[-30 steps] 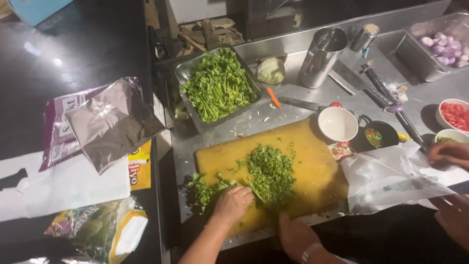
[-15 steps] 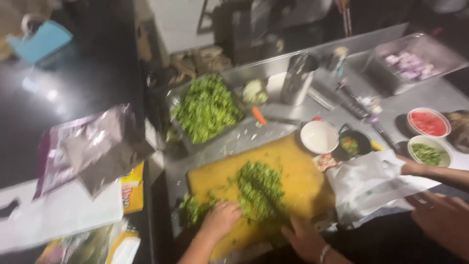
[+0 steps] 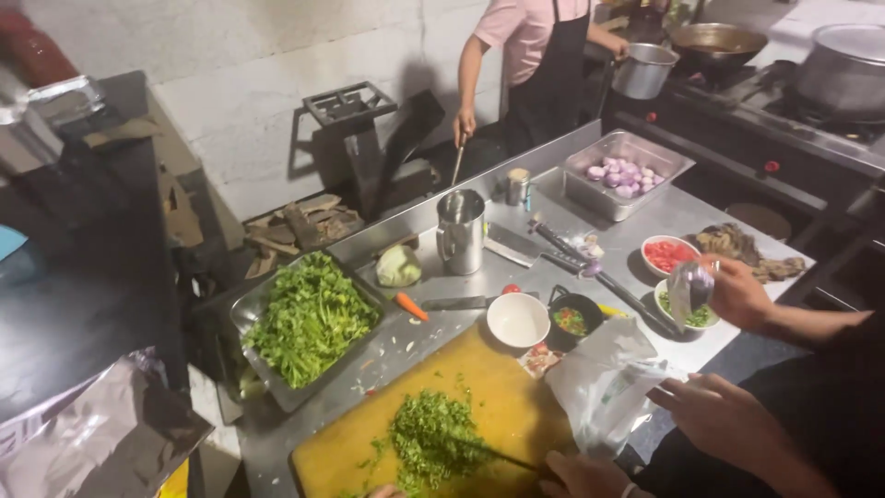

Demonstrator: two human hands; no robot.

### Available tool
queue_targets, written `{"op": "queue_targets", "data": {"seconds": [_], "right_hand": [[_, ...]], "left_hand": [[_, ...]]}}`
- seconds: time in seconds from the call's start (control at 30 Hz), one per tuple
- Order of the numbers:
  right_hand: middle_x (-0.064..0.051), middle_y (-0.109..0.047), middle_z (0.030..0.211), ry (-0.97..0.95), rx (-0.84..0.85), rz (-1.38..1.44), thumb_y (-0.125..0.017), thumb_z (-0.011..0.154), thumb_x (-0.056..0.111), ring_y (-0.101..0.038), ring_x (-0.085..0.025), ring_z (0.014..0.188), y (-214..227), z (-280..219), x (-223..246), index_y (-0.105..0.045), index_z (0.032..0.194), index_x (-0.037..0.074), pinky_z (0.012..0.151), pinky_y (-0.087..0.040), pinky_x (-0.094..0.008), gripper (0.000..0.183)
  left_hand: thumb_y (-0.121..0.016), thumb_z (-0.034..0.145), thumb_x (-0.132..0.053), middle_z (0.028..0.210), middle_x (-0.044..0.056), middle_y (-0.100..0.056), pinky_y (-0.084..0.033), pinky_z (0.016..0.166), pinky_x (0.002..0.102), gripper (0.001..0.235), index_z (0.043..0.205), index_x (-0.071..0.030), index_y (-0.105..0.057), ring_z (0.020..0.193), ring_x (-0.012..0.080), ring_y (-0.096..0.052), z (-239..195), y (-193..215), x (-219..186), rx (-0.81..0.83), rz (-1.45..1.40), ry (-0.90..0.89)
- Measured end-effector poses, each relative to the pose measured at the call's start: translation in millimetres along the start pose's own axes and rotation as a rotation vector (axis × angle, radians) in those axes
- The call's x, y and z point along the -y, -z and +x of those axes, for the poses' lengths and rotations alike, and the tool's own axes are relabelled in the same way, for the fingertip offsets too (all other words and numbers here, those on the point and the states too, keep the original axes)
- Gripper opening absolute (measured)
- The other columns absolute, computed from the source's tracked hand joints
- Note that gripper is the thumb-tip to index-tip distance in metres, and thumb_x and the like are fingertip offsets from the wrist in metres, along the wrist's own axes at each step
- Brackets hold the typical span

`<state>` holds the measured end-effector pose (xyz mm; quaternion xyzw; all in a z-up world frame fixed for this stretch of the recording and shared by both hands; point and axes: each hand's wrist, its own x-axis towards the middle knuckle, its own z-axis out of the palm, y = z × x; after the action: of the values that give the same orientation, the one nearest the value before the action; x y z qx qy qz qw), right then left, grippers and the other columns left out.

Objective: The person takes fresh coriander from a metal tray, places it on a yellow cutting board, and chops it with a knife, repeatedly gathering the pile and cutting it finer. They occasionally reach back into the tray for more herbs while a coworker works at the same counter.

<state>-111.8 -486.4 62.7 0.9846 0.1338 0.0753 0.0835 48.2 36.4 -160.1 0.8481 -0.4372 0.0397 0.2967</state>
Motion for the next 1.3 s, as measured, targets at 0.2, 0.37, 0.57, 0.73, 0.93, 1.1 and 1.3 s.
{"op": "queue_targets", "data": {"seconds": [0.2,0.37,0.57,0.73,0.93,1.1,1.3], "right_hand": [[-0.021,-0.072,0.095,-0.291,0.289,0.814,-0.064,0.091,0.034,-0.071,-0.042,0.088,4.1,42.3,161.7,-0.052,0.119,0.008,0.075,-0.056,-0.052,0.040],[-0.021,-0.071,0.099,-0.294,0.479,0.732,-0.056,0.096,0.037,-0.070,-0.042,0.093,4.9,49.9,207.0,-0.049,0.121,0.009,0.082,-0.054,-0.054,0.038],[-0.020,-0.072,0.096,-0.292,0.532,0.646,-0.049,0.100,0.034,-0.070,-0.042,0.090,7.3,68.5,235.7,-0.049,0.115,0.008,0.082,-0.054,-0.054,0.030],[-0.020,-0.072,0.095,-0.321,0.669,0.543,-0.049,0.099,0.034,-0.072,-0.040,0.088,-59.9,2.0,217.9,-0.041,0.132,0.007,0.082,-0.057,-0.052,0.043],[-0.019,-0.071,0.082,-0.157,0.397,0.625,-0.048,0.099,0.028,-0.072,-0.041,0.073,-69.7,34.7,229.7,-0.046,0.124,0.002,0.068,-0.057,-0.054,0.036],[-0.021,-0.070,0.080,-0.104,0.439,0.612,-0.048,0.096,0.021,-0.073,-0.039,0.075,-94.2,-7.6,212.9,-0.042,0.125,0.000,0.068,-0.059,-0.051,0.036],[-0.020,-0.073,0.084,-0.252,0.603,0.655,-0.050,0.098,0.032,-0.072,-0.042,0.083,-16.6,56.6,230.4,-0.044,0.123,0.007,0.075,-0.055,-0.055,0.035]], "left_hand": [[-0.066,0.084,-0.012,0.118,0.011,-0.070,-0.053,0.089,0.045,0.022,0.102,-0.010,-0.077,0.108,0.0355,-0.064,27.7,72.8,-128.3,-0.062,0.057,0.261],[-0.061,0.086,-0.010,0.104,0.004,-0.071,-0.054,0.089,0.042,0.016,0.095,-0.011,-0.074,0.101,0.0255,-0.066,51.5,101.5,-138.7,-0.019,0.137,0.129],[-0.067,0.083,-0.012,0.100,0.006,-0.068,-0.053,0.087,0.041,0.012,0.092,-0.007,-0.073,0.099,0.0266,-0.065,60.1,127.0,-161.7,-0.040,0.173,0.077],[-0.064,0.084,-0.008,0.099,0.004,-0.068,-0.055,0.090,0.039,0.009,0.089,-0.009,-0.072,0.099,0.0248,-0.065,50.1,87.0,-133.9,-0.022,0.181,0.102],[-0.066,0.084,-0.007,0.093,0.006,-0.066,-0.056,0.086,0.040,0.004,0.082,-0.008,-0.070,0.097,0.0251,-0.066,57.3,108.3,-145.6,0.056,0.161,0.164],[-0.066,0.081,-0.007,0.094,0.005,-0.067,-0.056,0.086,0.040,0.006,0.085,-0.009,-0.071,0.097,0.0252,-0.066,57.1,102.9,-137.4,0.055,0.158,0.141],[-0.065,0.083,-0.008,0.097,0.006,-0.068,-0.056,0.083,0.040,0.008,0.088,-0.008,-0.072,0.098,0.0264,-0.066,54.7,101.1,-136.6,0.004,0.120,0.125]]}}
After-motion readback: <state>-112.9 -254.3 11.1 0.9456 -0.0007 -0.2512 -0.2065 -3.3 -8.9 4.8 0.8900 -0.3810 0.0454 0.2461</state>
